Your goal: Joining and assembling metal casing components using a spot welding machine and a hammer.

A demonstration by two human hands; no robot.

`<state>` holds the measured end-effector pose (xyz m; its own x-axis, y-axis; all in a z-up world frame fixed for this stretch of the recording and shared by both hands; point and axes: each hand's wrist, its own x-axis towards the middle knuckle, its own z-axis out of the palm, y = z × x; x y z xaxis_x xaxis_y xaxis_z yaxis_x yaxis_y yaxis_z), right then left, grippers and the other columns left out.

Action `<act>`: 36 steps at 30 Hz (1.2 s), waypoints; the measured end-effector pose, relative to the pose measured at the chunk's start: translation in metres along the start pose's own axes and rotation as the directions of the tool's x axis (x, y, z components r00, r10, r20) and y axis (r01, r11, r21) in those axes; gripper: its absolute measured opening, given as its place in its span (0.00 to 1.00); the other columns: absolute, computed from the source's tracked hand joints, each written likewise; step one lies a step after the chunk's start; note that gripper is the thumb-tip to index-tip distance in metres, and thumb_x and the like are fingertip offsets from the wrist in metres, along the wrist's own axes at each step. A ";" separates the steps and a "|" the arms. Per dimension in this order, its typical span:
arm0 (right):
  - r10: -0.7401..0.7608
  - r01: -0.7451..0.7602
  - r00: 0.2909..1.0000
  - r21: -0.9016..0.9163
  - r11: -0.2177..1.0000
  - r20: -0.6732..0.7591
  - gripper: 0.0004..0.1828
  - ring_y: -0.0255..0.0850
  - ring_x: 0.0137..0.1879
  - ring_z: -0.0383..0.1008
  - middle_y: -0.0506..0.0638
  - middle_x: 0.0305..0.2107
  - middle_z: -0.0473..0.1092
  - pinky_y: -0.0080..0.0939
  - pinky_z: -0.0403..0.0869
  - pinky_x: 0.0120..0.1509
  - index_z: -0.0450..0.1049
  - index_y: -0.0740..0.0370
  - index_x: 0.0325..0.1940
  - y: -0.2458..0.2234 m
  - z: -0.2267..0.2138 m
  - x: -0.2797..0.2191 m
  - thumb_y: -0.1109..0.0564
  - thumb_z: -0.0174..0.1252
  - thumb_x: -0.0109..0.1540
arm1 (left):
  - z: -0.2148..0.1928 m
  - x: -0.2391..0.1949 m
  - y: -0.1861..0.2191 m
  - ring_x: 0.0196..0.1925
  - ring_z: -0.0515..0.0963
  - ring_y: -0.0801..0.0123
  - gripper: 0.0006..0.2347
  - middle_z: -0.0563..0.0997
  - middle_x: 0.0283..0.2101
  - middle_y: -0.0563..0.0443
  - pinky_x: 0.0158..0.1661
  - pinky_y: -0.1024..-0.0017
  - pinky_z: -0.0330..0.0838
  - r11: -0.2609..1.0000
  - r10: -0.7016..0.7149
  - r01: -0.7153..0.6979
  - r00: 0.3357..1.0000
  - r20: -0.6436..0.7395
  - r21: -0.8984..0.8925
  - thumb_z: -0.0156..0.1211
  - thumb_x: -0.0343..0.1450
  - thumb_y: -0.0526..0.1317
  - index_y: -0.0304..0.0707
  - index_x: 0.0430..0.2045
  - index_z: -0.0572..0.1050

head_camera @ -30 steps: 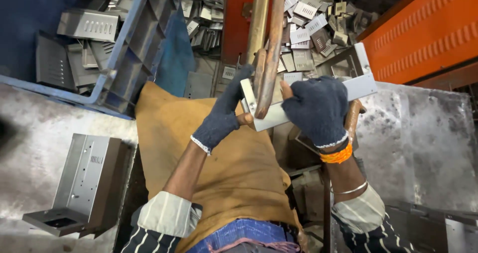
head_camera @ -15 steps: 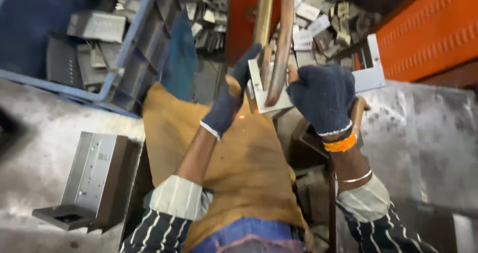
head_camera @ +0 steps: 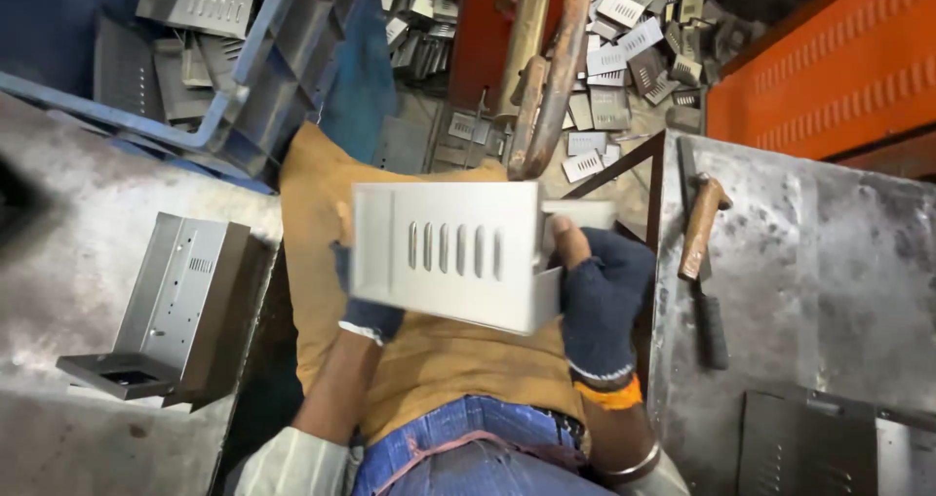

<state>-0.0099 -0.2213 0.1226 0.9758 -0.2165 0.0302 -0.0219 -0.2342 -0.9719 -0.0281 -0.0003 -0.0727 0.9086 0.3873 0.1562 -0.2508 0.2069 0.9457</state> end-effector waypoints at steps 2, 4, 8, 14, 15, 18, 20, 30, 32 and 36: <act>-0.013 -0.003 0.997 0.199 0.980 0.079 0.17 0.30 0.26 0.63 0.43 0.20 0.68 0.36 0.60 0.29 0.77 0.69 0.28 0.049 0.002 0.008 0.55 0.60 0.68 | -0.013 -0.017 -0.044 0.63 0.72 0.56 0.23 0.73 0.64 0.38 0.61 0.61 0.66 0.966 0.092 -0.095 0.995 0.026 0.241 0.48 0.82 0.51 0.29 0.64 0.67; -0.045 -0.015 0.989 0.386 0.922 0.144 0.16 0.28 0.30 0.69 0.43 0.25 0.73 0.33 0.65 0.31 0.78 0.71 0.35 0.084 0.001 0.018 0.54 0.58 0.69 | -0.018 -0.019 -0.064 0.60 0.74 0.56 0.19 0.74 0.62 0.36 0.57 0.62 0.71 0.868 0.177 -0.194 0.981 0.081 0.457 0.50 0.84 0.46 0.27 0.62 0.68; -0.086 -0.110 0.946 0.557 0.823 0.314 0.30 0.37 0.54 0.73 0.53 0.51 0.72 0.38 0.72 0.58 0.69 0.69 0.64 0.048 -0.005 0.024 0.40 0.48 0.71 | 0.008 0.011 0.018 0.28 0.72 0.72 0.11 0.71 0.25 0.53 0.29 0.67 0.67 0.994 -0.077 0.084 0.992 -0.101 0.073 0.60 0.75 0.41 0.40 0.23 0.69; -0.134 -0.187 0.948 0.844 0.502 0.290 0.40 0.45 0.73 0.65 0.52 0.70 0.60 0.45 0.64 0.77 0.58 0.62 0.76 0.054 -0.030 0.054 0.33 0.45 0.69 | 0.062 0.069 0.146 0.17 0.68 0.58 0.20 0.65 0.13 0.45 0.25 0.61 0.59 0.617 0.344 -0.552 0.830 0.439 0.560 0.67 0.69 0.41 0.35 0.07 0.67; -0.175 -0.115 0.956 0.852 0.510 0.234 0.37 0.44 0.77 0.64 0.49 0.71 0.58 0.41 0.62 0.79 0.57 0.61 0.77 0.061 -0.035 0.060 0.36 0.45 0.71 | 0.070 0.079 0.154 0.17 0.69 0.54 0.19 0.67 0.13 0.43 0.25 0.60 0.61 0.528 0.418 -0.665 0.745 0.520 0.528 0.70 0.67 0.42 0.36 0.06 0.69; -0.312 0.240 0.947 0.469 0.850 0.080 0.32 0.42 0.66 0.64 0.53 0.72 0.61 0.44 0.67 0.75 0.58 0.65 0.77 0.037 -0.016 0.062 0.43 0.47 0.75 | 0.088 0.107 0.161 0.18 0.72 0.52 0.17 0.72 0.14 0.43 0.24 0.58 0.62 0.302 0.377 -0.775 0.632 0.677 0.556 0.70 0.67 0.46 0.41 0.06 0.76; -0.306 0.189 0.935 0.477 0.858 0.181 0.31 0.44 0.70 0.64 0.55 0.72 0.62 0.44 0.65 0.76 0.60 0.67 0.76 0.042 -0.006 0.064 0.48 0.51 0.74 | 0.099 0.130 0.167 0.15 0.72 0.54 0.16 0.73 0.12 0.44 0.24 0.58 0.65 0.275 0.256 -0.752 0.658 0.708 0.600 0.69 0.67 0.47 0.42 0.07 0.79; -0.270 0.039 0.887 0.521 0.852 0.374 0.52 0.43 0.77 0.56 0.53 0.73 0.53 0.44 0.61 0.79 0.46 0.63 0.80 0.059 0.033 0.071 0.50 0.69 0.61 | 0.109 0.178 0.174 0.13 0.73 0.58 0.15 0.76 0.12 0.46 0.26 0.60 0.70 0.221 0.102 -0.764 0.636 0.765 0.606 0.68 0.67 0.50 0.41 0.12 0.84; -0.251 0.053 0.893 0.466 0.883 0.373 0.53 0.42 0.75 0.59 0.53 0.71 0.56 0.43 0.63 0.77 0.47 0.63 0.81 0.059 0.032 0.073 0.49 0.70 0.60 | 0.109 0.180 0.168 0.12 0.73 0.59 0.15 0.76 0.12 0.48 0.25 0.60 0.70 0.250 0.064 -0.737 0.660 0.749 0.628 0.67 0.68 0.49 0.42 0.13 0.84; -0.158 0.017 0.926 0.381 0.924 0.343 0.54 0.40 0.61 0.64 0.50 0.62 0.59 0.39 0.68 0.64 0.46 0.58 0.82 0.059 0.034 0.075 0.48 0.69 0.59 | 0.111 0.182 0.165 0.12 0.73 0.58 0.15 0.76 0.12 0.47 0.24 0.61 0.70 0.274 -0.018 -0.688 0.695 0.719 0.671 0.66 0.68 0.49 0.41 0.14 0.84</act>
<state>0.0694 -0.2189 0.0593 0.9816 0.1614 0.1018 0.0792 0.1411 -0.9868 0.1334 0.0048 0.1432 0.8757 -0.3809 0.2968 -0.4700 -0.8131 0.3435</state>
